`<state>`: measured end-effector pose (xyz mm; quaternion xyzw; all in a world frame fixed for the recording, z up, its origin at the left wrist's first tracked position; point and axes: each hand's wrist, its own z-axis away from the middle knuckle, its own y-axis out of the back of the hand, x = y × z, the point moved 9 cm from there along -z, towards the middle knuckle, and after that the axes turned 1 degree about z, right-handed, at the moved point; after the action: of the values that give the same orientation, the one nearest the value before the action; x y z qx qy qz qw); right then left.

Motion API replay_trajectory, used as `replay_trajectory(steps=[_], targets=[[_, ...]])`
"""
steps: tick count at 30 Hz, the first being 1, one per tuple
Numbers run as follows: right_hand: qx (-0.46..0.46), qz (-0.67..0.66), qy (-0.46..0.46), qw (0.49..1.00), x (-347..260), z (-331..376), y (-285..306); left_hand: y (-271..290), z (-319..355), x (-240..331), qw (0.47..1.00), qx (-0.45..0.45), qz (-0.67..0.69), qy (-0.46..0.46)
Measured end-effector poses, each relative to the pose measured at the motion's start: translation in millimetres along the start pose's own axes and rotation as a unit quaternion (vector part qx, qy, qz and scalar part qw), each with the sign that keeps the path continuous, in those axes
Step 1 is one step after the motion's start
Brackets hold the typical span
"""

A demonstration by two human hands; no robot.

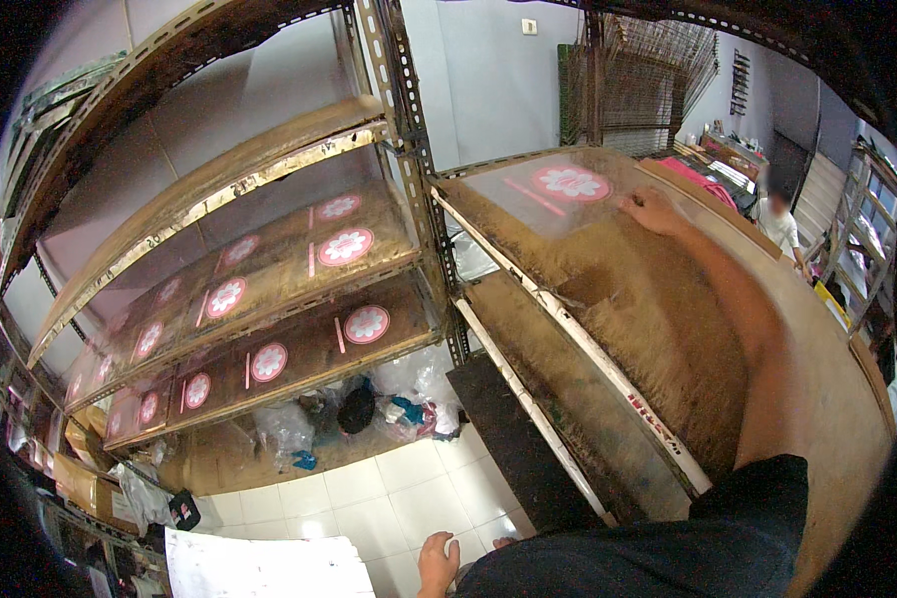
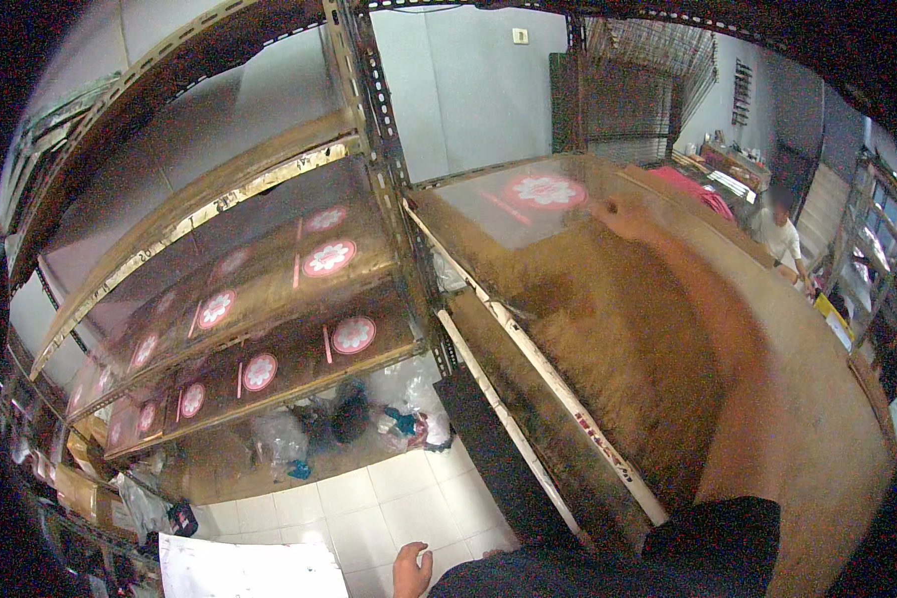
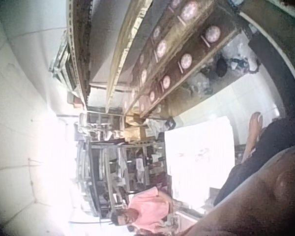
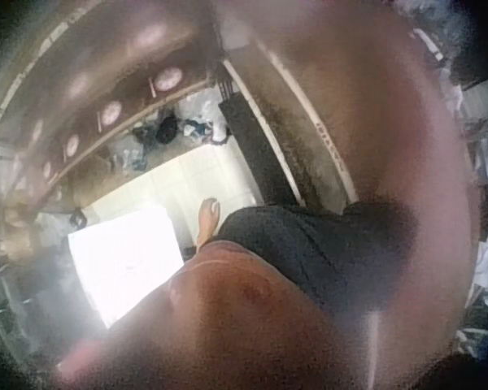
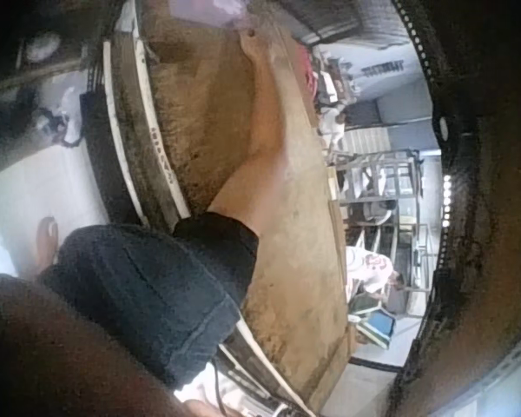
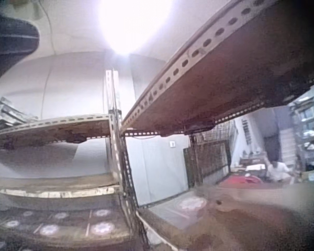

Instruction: The person repeatedly picks up clear plastic sheets with pink floral designs and places them on a wooden table. The person also handles pink rectangular sticks and places them alongside the sheets. The task involves arranging these items in a repetitive pattern on the table surface.

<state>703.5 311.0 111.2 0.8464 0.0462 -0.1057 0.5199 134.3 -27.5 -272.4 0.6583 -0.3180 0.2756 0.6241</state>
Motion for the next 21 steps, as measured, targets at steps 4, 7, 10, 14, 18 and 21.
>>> replay_trajectory(steps=[4, 7, 10, 14, 18, 21], targets=[[0.04, 0.006, 0.003, 0.999, 1.8, -9.1, -9.5, -4.7, -3.0, -1.7, 0.999, 0.003, 0.009, -0.035], [0.004, 0.019, -0.021, 1.0, -9.1, -5.7, -7.0, 0.5, -11.9, 5.5, 0.999, 0.006, -0.003, -0.035], [0.01, 0.03, 0.009, 0.999, -17.3, -5.0, -2.8, -1.1, -13.4, 3.9, 0.999, -0.003, -0.008, -0.034], [0.025, 0.065, -0.009, 0.998, -24.3, 0.2, 1.5, -1.8, -11.2, 7.8, 1.0, -0.02, -0.015, -0.013], [-0.066, 0.056, -0.059, 0.994, -28.3, 1.4, -0.6, -7.4, -6.3, 1.6, 0.999, -0.028, -0.016, -0.013], [-0.047, 0.063, -0.059, 0.995, -27.8, 4.3, 2.7, -9.1, -5.2, 0.9, 0.999, -0.02, -0.013, -0.025]])
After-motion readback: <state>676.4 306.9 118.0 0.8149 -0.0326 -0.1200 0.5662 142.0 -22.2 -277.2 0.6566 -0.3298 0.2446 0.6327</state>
